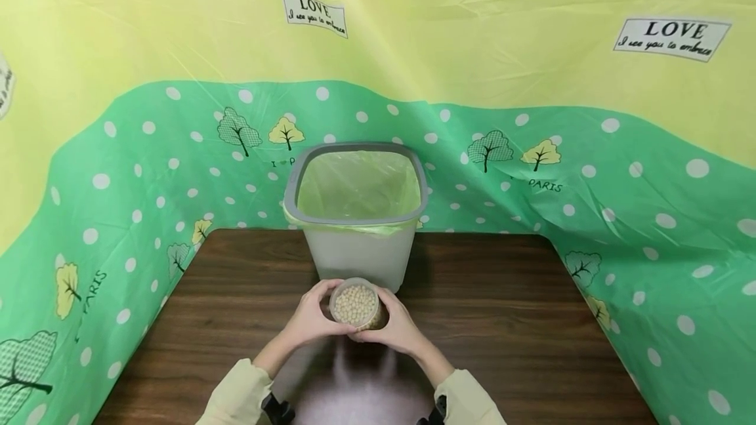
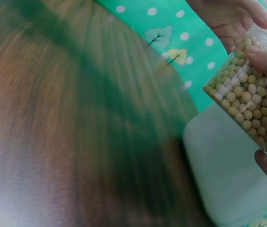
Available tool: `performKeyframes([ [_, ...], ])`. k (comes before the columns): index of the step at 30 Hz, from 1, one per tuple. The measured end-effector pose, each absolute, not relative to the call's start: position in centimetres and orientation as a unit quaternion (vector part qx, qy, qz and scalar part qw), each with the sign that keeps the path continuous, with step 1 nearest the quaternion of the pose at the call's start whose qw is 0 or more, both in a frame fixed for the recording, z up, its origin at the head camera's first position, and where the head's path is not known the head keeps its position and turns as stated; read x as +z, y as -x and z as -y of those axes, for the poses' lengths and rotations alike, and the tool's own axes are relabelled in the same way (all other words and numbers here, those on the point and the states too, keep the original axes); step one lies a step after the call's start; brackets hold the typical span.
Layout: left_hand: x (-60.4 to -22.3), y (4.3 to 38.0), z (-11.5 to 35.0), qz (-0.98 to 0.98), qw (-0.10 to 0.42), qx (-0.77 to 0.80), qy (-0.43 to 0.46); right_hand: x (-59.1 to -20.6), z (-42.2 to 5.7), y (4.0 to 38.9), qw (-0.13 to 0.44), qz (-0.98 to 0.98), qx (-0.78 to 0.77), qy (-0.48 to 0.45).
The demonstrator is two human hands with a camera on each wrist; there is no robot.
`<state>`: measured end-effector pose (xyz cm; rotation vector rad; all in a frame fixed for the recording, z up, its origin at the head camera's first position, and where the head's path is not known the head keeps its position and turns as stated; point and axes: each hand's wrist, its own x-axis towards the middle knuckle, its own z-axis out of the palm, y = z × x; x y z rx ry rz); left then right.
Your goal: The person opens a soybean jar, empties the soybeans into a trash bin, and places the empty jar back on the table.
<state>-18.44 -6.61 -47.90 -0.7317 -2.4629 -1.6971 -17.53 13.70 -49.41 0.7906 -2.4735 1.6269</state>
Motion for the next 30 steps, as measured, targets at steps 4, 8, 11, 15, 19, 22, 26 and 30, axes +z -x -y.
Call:
performKeyframes([
  [4, -46.7, 18.3, 6.6, 0.791, 0.034, -0.566, 0.232, -46.3, -13.4, 16.8, 0.046, 0.800, 0.534, -0.268],
  [8, -45.3, 18.2, 6.7, 0.777, 0.021, -0.589, 0.220, -44.1, -13.4, 16.7, 0.055, 0.801, 0.526, -0.279],
  [11, -44.1, 18.2, 6.7, 0.762, 0.007, -0.610, 0.218, -42.8, -13.6, 16.8, 0.052, 0.798, 0.527, -0.287],
  [15, -42.4, 18.0, 6.6, 0.741, -0.005, -0.631, 0.229, -41.3, -13.8, 17.0, 0.043, 0.790, 0.535, -0.296],
  [19, -40.3, 17.3, 6.5, 0.725, -0.017, -0.646, 0.238, -40.1, -13.8, 17.1, 0.051, 0.785, 0.536, -0.308],
  [22, -39.1, 17.0, 6.6, 0.723, -0.025, -0.647, 0.239, -39.5, -13.8, 17.1, 0.063, 0.787, 0.526, -0.315],
  [26, -38.9, 17.4, 6.7, 0.705, -0.043, -0.657, 0.263, -39.1, -14.1, 17.2, 0.062, 0.785, 0.530, -0.314],
  [30, -39.8, 18.7, 7.1, 0.685, -0.051, -0.661, 0.302, -38.9, -14.3, 17.3, 0.047, 0.774, 0.544, -0.321],
])
